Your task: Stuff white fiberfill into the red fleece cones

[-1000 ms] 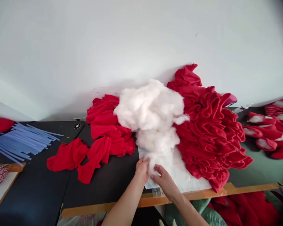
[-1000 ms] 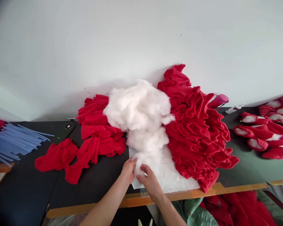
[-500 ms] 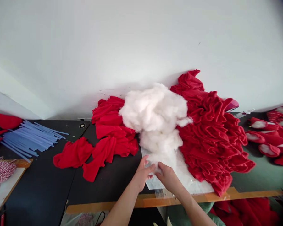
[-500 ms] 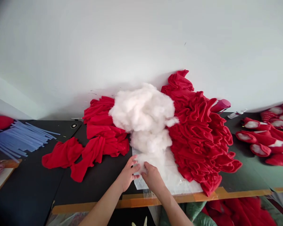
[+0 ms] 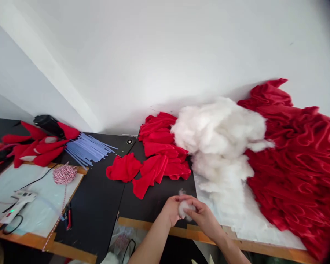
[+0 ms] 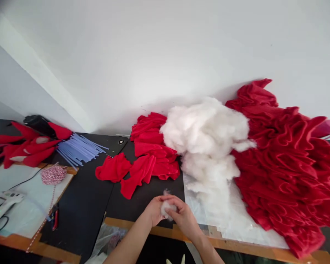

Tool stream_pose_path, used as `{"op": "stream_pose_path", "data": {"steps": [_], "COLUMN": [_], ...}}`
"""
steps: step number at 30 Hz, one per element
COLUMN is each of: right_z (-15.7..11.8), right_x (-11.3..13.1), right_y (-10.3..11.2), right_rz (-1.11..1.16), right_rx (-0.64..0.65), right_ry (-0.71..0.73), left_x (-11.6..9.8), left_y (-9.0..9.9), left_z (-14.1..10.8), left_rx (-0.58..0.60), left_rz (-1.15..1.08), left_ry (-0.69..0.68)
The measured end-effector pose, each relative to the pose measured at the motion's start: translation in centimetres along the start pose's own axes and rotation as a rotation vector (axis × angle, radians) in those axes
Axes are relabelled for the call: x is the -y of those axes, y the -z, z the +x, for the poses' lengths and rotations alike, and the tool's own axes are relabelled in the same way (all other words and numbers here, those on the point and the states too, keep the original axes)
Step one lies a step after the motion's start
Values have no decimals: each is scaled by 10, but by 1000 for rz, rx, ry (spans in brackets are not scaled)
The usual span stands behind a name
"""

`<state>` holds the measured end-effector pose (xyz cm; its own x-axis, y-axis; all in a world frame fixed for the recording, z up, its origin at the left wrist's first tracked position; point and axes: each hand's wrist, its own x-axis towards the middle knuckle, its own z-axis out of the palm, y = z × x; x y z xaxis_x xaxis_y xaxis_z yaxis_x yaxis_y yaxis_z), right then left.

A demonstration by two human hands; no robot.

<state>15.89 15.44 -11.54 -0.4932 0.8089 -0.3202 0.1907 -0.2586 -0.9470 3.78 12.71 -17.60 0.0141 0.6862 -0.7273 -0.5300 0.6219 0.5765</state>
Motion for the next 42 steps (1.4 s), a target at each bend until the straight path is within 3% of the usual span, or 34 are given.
{"op": "stream_pose_path", "data": {"steps": [3, 5, 9, 11, 13, 17, 19, 20, 22, 26, 29, 32, 34, 38, 42], "right_z": [2, 2, -4, -11, -21, -36, -39, -40, -41, -43, -39, -24, -8, 29, 58], "right_x": [-6, -6, 2, 1, -7, -26, -29, -29, -24, -23, -39, -60, -67, -65, -62], "right_y": [4, 17, 45, 52, 51, 30, 11, 0, -22, -54, -55, -40, -27, -2, 36], "right_rz": [397, 603, 765, 822, 867, 938, 947, 939, 902, 784, 520, -29, -268, -423, -491], "right_rx": [-262, -399, -464, -525, -575, -523, -457, -425, -347, -159, -207, -390, -432, -396, -427], "right_ry": [-58, -65, -145, -168, -188, -265, -317, -347, -389, -319, -226, -74, 4, 79, 58], "left_x": [-3, -10, -27, -36, -45, -69, -80, -85, -90, -83, -71, -59, -51, -33, -13], "left_y": [6, -3, -34, -29, 3, 117, 165, 180, 193, 172, 149, 134, 128, 116, 98], "left_z": [12, 20, 18, 4, -13, -36, -38, -36, -30, -24, -29, -36, -39, -42, -47], "left_rx": [-102, -138, -110, -93, -65, -210, -248, -249, -245, -208, -213, -260, -281, -266, -170], "left_rz": [153, 256, 460, 590, 718, 904, 1011, 1060, 1138, 1222, 1228, 1207, 1166, 1020, 1014], "left_ry": [-37, -124, -385, -562, -715, -846, -887, -908, -956, -1037, -1064, -1079, -1085, -1021, -888]}}
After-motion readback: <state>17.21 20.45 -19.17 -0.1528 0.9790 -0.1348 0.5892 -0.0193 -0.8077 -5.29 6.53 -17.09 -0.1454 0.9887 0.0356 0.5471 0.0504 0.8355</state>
